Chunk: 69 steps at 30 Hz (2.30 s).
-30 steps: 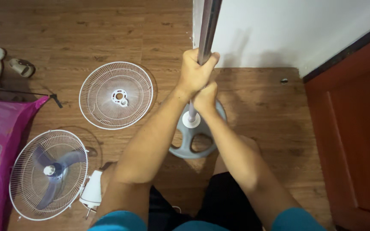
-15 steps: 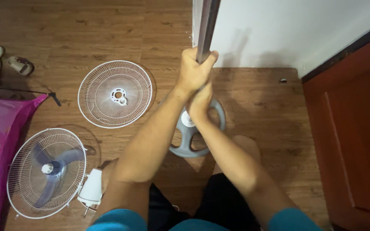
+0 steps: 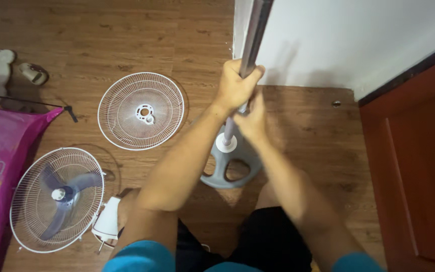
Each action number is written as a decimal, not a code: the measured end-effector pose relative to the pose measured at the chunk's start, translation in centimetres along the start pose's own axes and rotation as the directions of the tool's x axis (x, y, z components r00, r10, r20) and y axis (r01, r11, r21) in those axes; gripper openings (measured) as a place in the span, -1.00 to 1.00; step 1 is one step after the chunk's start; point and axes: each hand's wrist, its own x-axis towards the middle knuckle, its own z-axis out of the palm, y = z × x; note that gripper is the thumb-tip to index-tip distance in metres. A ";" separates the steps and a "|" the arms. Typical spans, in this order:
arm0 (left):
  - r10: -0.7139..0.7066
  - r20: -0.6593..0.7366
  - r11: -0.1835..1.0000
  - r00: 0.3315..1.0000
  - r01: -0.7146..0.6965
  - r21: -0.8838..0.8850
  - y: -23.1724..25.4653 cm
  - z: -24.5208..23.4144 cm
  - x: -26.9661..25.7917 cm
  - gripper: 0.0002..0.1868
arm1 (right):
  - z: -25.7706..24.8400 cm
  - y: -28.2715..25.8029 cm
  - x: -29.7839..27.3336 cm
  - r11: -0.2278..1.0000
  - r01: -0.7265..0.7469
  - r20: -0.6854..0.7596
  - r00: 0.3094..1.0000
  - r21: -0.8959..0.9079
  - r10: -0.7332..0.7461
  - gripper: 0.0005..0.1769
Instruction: The person assembles a standing fan by connecting the motor housing to the base and securing the metal pole. They then attach the fan blade assembly and secure it with a nut, followed by attaching the front cage.
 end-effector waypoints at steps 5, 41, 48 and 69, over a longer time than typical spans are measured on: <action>0.013 -0.017 1.000 1.000 -0.013 0.000 -0.7 0.1 -0.3 -0.57 | 3.1 -0.1 -1.5 0.974 -0.194 -0.178 0.969 -0.120 0.171 -0.35; -0.021 0.034 1.000 0.999 0.021 0.002 1.3 -0.4 0.5 -0.61 | 0.6 -4.3 0.2 0.964 -0.185 -0.056 0.983 -0.194 0.177 -0.24; -0.010 0.042 1.000 0.999 0.010 -0.004 1.4 -0.3 0.6 -0.60 | 0.6 -3.9 0.3 0.933 -0.099 -0.086 0.994 -0.346 0.074 -0.15; -0.040 0.058 0.998 0.998 0.043 -0.048 1.8 -0.3 0.7 -0.60 | -0.3 -3.9 -0.8 0.953 -0.095 -0.032 0.996 -0.288 0.089 0.00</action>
